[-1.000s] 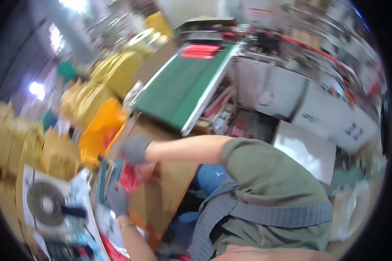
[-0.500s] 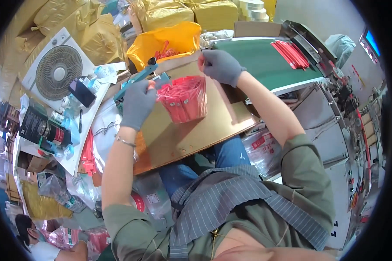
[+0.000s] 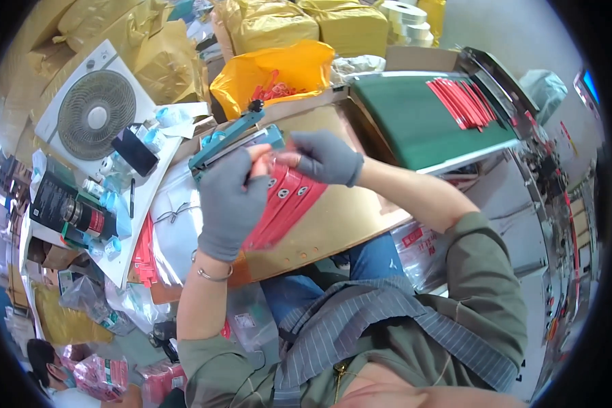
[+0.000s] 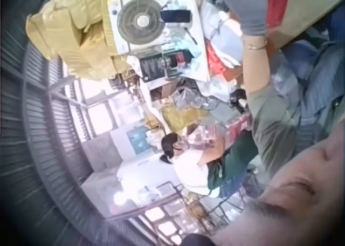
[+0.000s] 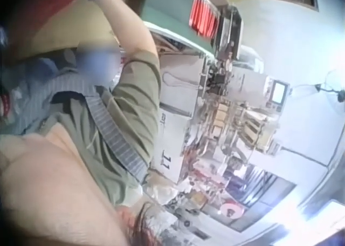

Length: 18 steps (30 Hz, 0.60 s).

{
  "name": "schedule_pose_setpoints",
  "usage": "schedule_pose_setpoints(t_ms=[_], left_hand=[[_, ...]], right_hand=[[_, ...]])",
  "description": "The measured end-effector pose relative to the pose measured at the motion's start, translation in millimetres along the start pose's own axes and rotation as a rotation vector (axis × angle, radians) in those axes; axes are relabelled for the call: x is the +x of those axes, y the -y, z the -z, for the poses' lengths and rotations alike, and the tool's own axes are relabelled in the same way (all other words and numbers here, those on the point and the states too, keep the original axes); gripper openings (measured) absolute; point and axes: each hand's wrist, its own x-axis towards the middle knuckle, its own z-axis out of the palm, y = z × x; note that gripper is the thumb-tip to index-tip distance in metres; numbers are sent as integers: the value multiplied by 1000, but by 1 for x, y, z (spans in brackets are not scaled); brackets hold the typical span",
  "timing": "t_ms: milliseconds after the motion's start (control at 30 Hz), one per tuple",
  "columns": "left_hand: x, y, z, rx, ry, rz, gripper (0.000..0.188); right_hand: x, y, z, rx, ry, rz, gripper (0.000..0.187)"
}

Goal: Manually packaging pink items into plastic bags and sealing them with a heat sealer machine at a warehouse workbench.

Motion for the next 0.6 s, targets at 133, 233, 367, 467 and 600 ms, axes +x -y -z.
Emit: schedule_pose_setpoints(t_ms=[133, 233, 367, 467, 600], left_hand=[[-7, 65, 1, -388, 140, 259, 35], [-39, 146, -13, -469, 375, 773, 39], [-54, 210, -60, -642, 106, 777, 35], [-50, 244, -57, -743, 66, 907, 38], [-28, 280, -42, -747, -173, 885, 40]], right_hand=[[30, -9, -21, 773, -179, -546, 25], [58, -62, -87, 35, -66, -320, 30], [110, -148, -99, 101, -313, -839, 35], [151, -154, -117, -117, -304, -602, 36], [184, -121, -104, -251, -190, -393, 27]])
